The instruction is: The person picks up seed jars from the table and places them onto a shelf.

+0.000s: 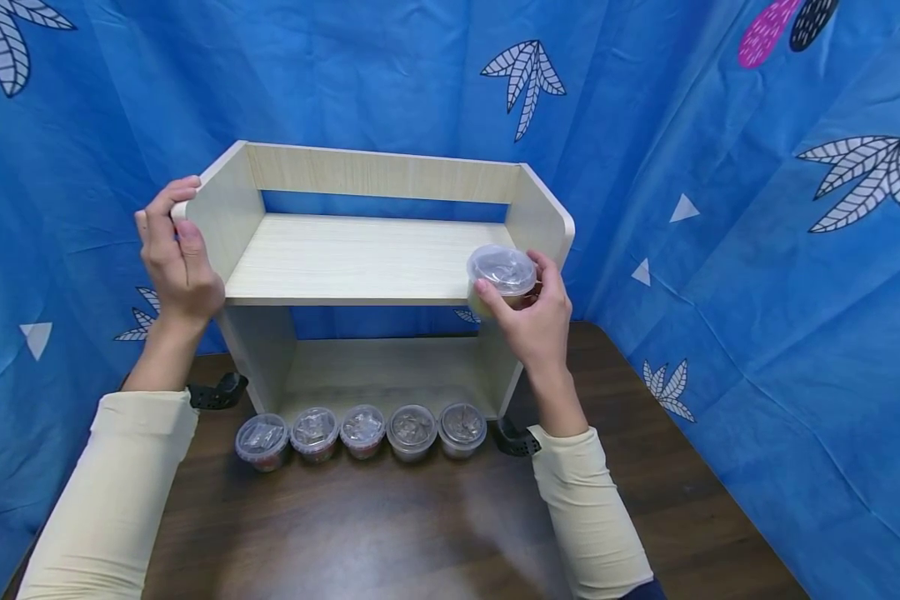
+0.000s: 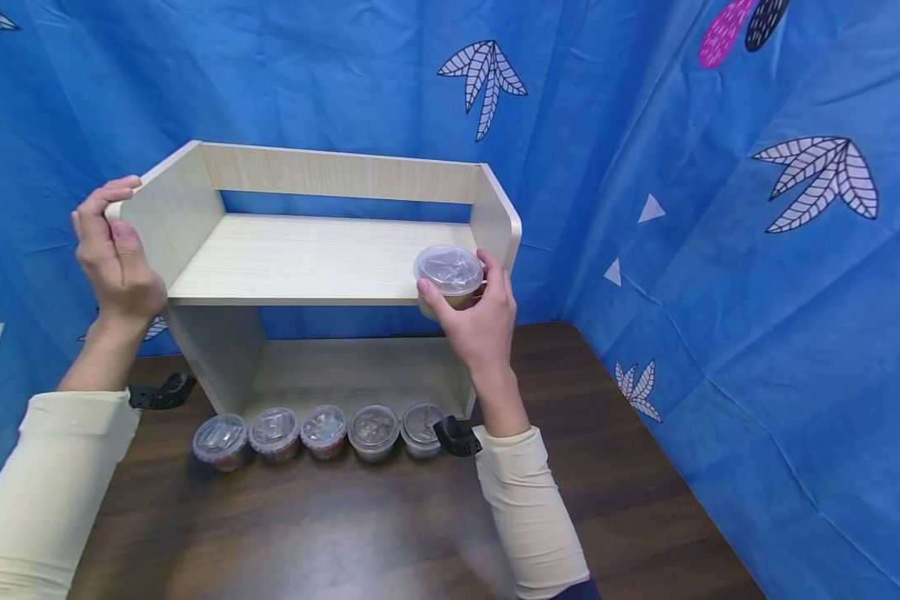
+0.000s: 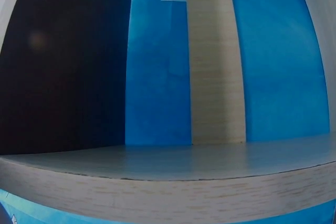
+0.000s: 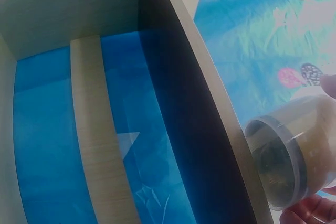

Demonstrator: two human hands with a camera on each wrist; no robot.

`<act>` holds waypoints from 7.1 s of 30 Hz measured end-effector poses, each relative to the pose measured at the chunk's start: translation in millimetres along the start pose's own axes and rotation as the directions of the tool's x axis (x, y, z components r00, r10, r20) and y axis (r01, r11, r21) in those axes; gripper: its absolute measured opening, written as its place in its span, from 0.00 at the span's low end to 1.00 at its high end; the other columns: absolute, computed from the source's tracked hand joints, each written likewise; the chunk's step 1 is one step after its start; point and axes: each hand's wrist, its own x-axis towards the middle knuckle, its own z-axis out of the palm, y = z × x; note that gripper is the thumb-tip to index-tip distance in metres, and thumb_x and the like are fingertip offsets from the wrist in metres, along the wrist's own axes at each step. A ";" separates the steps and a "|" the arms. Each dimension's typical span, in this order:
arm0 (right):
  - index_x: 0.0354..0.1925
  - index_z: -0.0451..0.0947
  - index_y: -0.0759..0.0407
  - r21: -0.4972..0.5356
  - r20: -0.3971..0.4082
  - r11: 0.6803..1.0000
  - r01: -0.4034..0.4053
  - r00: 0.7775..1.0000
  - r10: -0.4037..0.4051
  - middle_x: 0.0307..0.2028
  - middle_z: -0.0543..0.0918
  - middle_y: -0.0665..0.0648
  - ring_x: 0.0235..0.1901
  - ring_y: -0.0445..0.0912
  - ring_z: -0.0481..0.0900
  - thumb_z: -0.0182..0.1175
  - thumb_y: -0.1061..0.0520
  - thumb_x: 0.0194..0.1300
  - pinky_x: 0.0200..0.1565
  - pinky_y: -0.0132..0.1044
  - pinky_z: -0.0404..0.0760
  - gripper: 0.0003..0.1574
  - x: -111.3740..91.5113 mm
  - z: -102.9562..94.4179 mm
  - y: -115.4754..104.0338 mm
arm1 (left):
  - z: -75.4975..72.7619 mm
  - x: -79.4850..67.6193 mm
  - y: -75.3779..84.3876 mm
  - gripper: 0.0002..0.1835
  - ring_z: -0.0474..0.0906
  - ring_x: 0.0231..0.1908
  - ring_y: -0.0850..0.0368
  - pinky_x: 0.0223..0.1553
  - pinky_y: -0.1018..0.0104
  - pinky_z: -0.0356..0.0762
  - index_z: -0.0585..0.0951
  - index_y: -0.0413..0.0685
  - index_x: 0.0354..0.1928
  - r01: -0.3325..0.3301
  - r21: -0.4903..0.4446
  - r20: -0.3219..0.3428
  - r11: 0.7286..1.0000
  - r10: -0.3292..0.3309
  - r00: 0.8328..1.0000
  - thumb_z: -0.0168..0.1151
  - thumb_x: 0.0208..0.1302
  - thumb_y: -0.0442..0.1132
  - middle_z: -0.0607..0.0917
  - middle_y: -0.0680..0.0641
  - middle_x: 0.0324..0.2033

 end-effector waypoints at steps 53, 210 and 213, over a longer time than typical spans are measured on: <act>0.69 0.64 0.65 -0.042 0.053 0.994 -0.104 0.993 0.106 0.60 0.77 0.64 0.57 0.55 0.78 0.66 0.42 0.62 0.56 0.45 0.77 0.46 17.4 16.1 1.8 | 0.1 0.3 -5.8 0.20 0.68 0.52 0.57 0.47 0.70 0.63 0.73 0.31 0.51 -0.003 -0.023 -0.010 1.000 0.002 1.000 0.40 0.64 0.36 0.80 0.44 0.57; 0.61 0.65 0.81 0.066 0.052 0.998 -0.016 0.999 0.012 0.52 0.77 0.79 0.49 0.71 0.77 0.65 0.70 0.57 0.44 0.65 0.76 0.36 -102.8 -19.9 31.9 | 0.4 -1.4 -19.4 0.20 0.70 0.56 0.58 0.53 0.70 0.67 0.76 0.41 0.54 0.035 -0.032 -0.008 0.999 -0.036 0.999 0.41 0.65 0.39 0.81 0.53 0.58; 0.61 0.66 0.81 0.069 0.055 0.997 -0.019 0.998 0.015 0.52 0.77 0.79 0.48 0.72 0.77 0.66 0.70 0.57 0.44 0.65 0.77 0.36 -105.0 -19.3 34.9 | 0.6 -1.6 -19.8 0.20 0.70 0.56 0.58 0.54 0.69 0.67 0.76 0.41 0.54 0.033 -0.031 -0.006 0.999 -0.033 0.999 0.41 0.65 0.40 0.81 0.53 0.57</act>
